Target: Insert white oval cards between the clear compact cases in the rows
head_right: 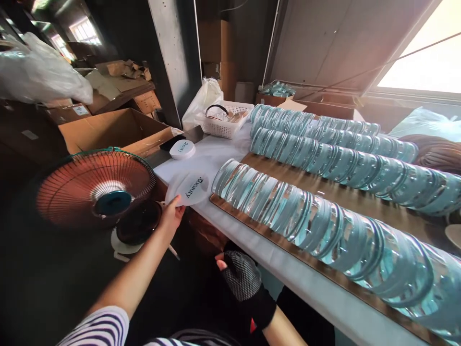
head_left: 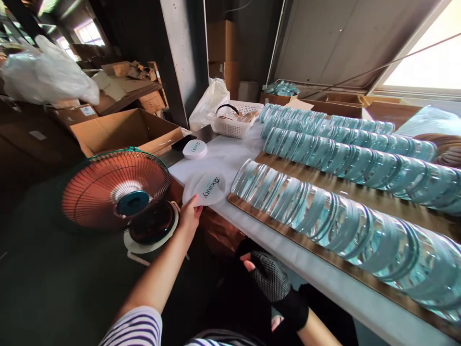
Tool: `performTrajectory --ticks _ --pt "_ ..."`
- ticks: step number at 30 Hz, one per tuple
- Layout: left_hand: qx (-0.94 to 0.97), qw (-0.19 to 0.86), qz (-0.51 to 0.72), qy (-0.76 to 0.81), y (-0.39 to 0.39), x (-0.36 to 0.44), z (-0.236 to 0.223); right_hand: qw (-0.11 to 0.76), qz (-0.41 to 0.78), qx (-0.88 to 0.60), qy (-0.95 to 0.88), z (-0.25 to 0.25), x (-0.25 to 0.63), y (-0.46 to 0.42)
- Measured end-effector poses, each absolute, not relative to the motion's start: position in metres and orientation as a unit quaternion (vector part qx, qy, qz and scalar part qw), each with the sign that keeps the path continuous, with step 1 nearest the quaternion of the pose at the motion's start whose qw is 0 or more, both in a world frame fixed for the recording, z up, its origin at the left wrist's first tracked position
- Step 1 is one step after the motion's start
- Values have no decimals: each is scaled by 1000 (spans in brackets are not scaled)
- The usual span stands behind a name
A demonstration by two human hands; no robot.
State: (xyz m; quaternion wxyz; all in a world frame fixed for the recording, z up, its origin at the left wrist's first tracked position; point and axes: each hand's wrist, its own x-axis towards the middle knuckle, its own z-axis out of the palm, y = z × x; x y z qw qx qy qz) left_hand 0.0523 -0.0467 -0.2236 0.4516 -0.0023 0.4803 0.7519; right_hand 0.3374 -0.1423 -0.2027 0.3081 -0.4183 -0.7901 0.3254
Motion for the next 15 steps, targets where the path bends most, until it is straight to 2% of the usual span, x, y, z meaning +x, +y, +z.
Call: performTrajectory --ticks 3,6,9,12,15 --pt "-25 430 777 459 -72 63 -228 307 424 -446 -726 -204 323 -135" --pt "-46 428 781 453 -108 93 -229 361 522 -410 -655 -208 300 -130" --pt "39 474 767 431 -146 137 -225 432 591 -399 -552 -205 282 -131" --pt "131 521 732 419 -173 170 -215 499 580 -449 -460 -193 285 -133" --pt "188 539 714 405 -181 174 -198 513 544 -489 -449 -178 311 -134"
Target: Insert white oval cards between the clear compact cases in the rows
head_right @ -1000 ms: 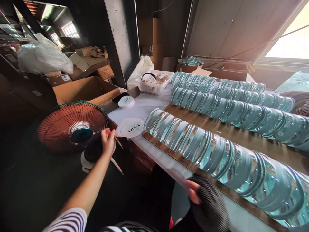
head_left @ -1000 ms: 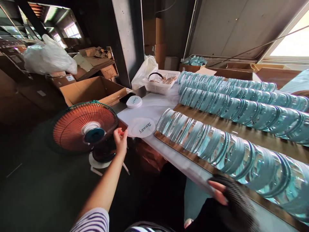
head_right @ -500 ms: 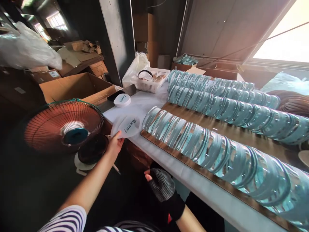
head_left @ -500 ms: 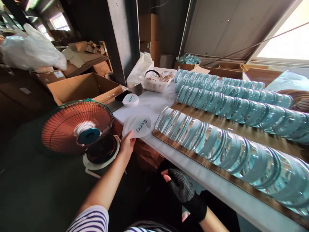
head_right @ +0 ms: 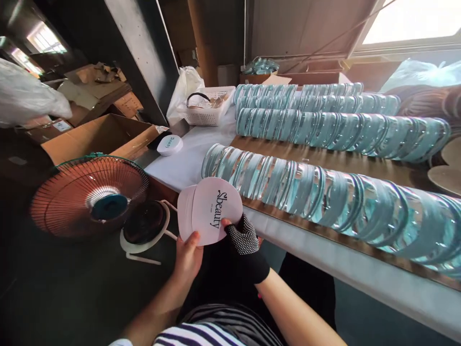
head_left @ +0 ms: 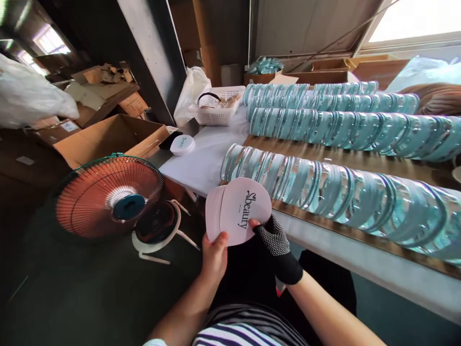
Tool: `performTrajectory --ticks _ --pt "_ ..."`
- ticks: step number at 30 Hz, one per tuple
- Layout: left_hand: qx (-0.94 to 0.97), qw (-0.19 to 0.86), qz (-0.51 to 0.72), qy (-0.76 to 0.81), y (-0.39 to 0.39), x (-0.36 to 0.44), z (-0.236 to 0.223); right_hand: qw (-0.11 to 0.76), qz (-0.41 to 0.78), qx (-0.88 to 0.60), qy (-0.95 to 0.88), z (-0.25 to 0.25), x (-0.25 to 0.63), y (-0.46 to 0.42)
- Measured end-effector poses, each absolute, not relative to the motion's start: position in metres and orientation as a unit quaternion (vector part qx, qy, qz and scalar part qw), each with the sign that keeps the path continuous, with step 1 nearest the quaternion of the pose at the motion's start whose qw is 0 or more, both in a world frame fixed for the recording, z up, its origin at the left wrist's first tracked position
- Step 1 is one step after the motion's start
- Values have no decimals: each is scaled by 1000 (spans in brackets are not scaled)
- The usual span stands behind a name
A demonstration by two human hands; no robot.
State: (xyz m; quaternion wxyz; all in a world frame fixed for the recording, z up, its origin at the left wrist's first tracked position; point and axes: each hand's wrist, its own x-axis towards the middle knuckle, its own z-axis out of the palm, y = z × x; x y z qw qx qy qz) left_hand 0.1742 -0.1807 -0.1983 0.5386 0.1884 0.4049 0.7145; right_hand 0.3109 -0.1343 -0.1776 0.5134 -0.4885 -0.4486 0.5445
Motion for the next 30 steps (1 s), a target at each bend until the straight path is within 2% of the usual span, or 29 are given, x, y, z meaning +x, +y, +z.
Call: performTrajectory --ticks 6,11,15,20,24,30 --pt "204 688 574 394 -159 173 -174 502 516 -472 -509 -165 365 -134" --pt "195 705 561 388 -156 213 -174 542 327 -534 -561 -168 390 -134" --pt "201 699 578 371 -155 234 -172 567 262 -561 -544 -168 397 -143" --pt "197 684 578 399 -157 246 -173 638 332 -563 -406 -173 394 -158" --pt "213 714 549 379 -165 255 -176 650 413 -557 -311 -174 398 -163" --pt "200 712 537 406 -172 266 -185 697 369 -550 -275 -175 413 -159"
